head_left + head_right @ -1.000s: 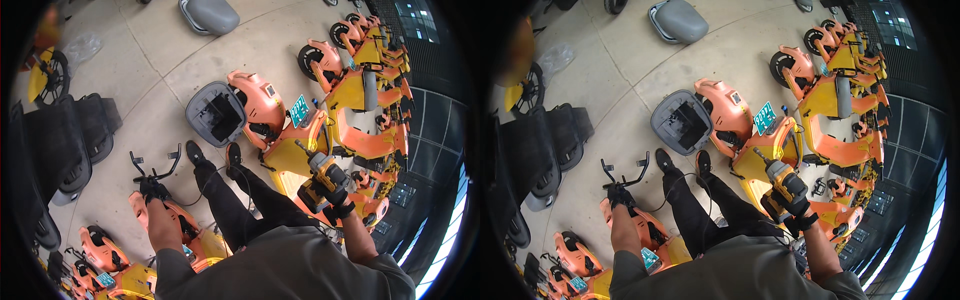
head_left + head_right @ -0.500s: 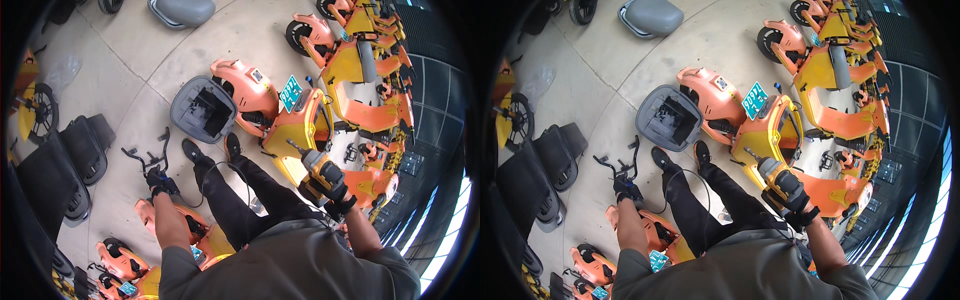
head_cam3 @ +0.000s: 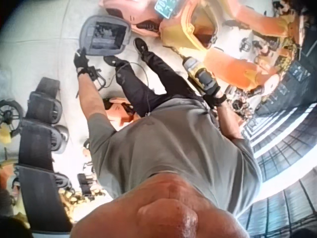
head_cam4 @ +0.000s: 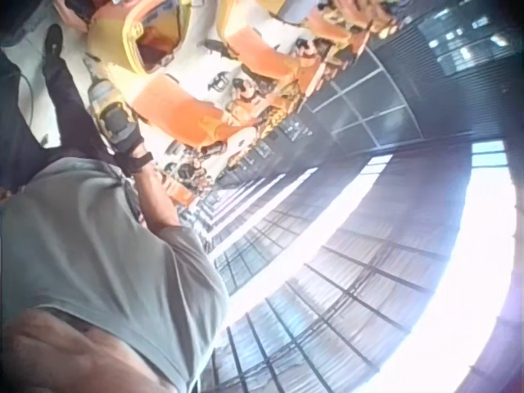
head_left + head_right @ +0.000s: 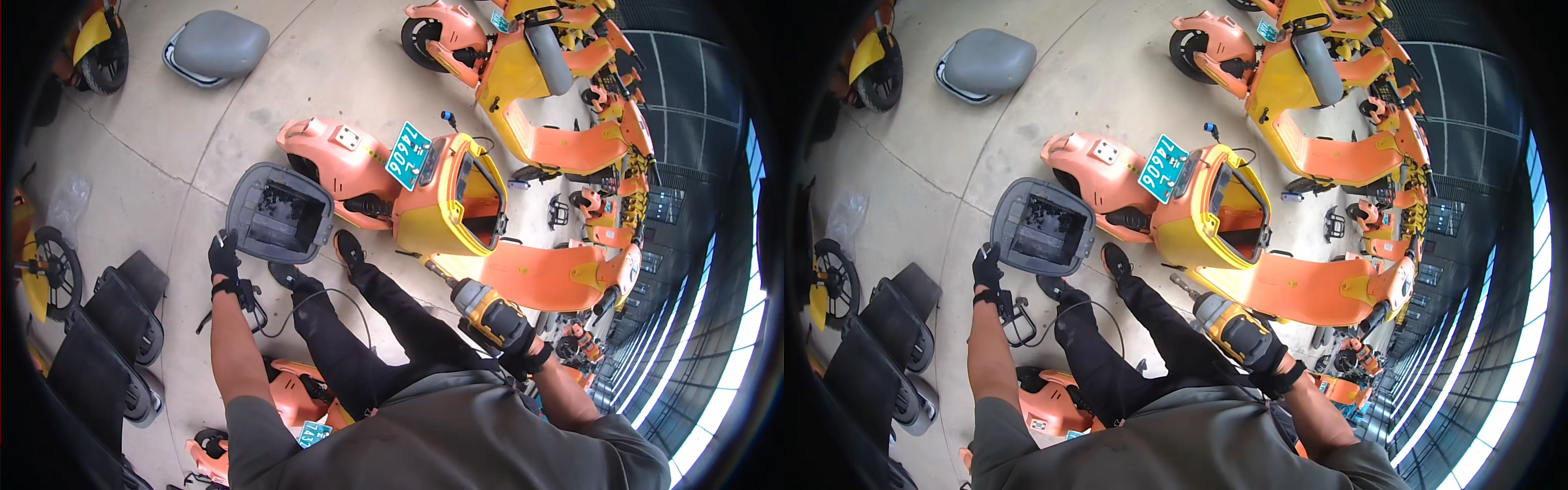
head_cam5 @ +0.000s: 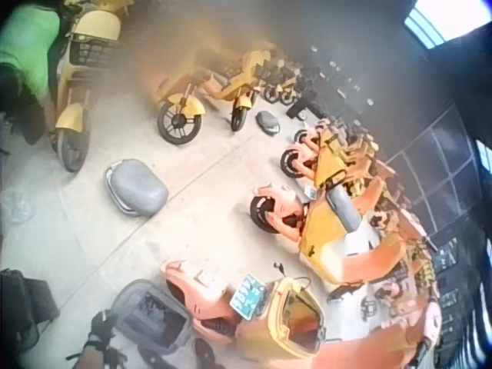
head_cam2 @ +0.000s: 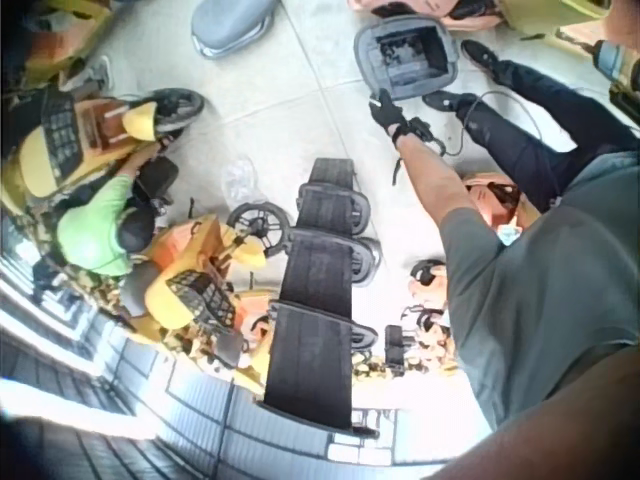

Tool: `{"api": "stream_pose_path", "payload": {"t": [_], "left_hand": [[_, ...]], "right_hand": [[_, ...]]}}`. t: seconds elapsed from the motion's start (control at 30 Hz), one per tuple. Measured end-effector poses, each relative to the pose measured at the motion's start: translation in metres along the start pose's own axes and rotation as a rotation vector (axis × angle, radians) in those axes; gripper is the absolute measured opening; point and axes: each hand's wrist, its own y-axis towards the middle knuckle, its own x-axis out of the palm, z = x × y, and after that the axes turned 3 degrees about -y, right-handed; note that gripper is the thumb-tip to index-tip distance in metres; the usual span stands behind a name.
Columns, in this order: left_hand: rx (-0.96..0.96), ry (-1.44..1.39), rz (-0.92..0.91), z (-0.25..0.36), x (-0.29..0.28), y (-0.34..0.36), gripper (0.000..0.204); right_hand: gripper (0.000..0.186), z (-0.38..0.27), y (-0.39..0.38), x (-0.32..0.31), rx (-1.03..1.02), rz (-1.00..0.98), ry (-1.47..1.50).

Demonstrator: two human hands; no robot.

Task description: The person performs maintenance on a scooter by using a power drill to remove and install screws, and using shears to cut a cable tie, while working within the scooter's internal compartments.

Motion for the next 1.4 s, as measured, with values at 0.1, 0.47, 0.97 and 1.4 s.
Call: {"api": "stream_pose_path", "payload": {"t": [0.1, 0.47, 0.97, 1.4], "left_hand": [[0.037, 0.3, 0.043, -0.016, 0.002, 0.023, 0.032], [0.031, 0.326, -0.13, -0.036, 0.002, -0.047, 0.026], [-0.152, 0.071, 0.262, 0.049, -0.108, -0.133, 0.04], [-0.139, -0.146, 0.316, 0.203, -0.137, -0.15, 0.032]], "right_hand": [[0.04, -0.02, 0.005, -0.011, 0.037, 0.021, 0.098], [0.03, -0.016, 0.012, -0.019, 0.054, 0.001, 0.123], [0.032, -0.04, -0.021, -0.079, -0.104, 0.47, 0.102], [0.034, -0.007, 0.089, -0.117, -0.141, 0.674, 0.139]]}}
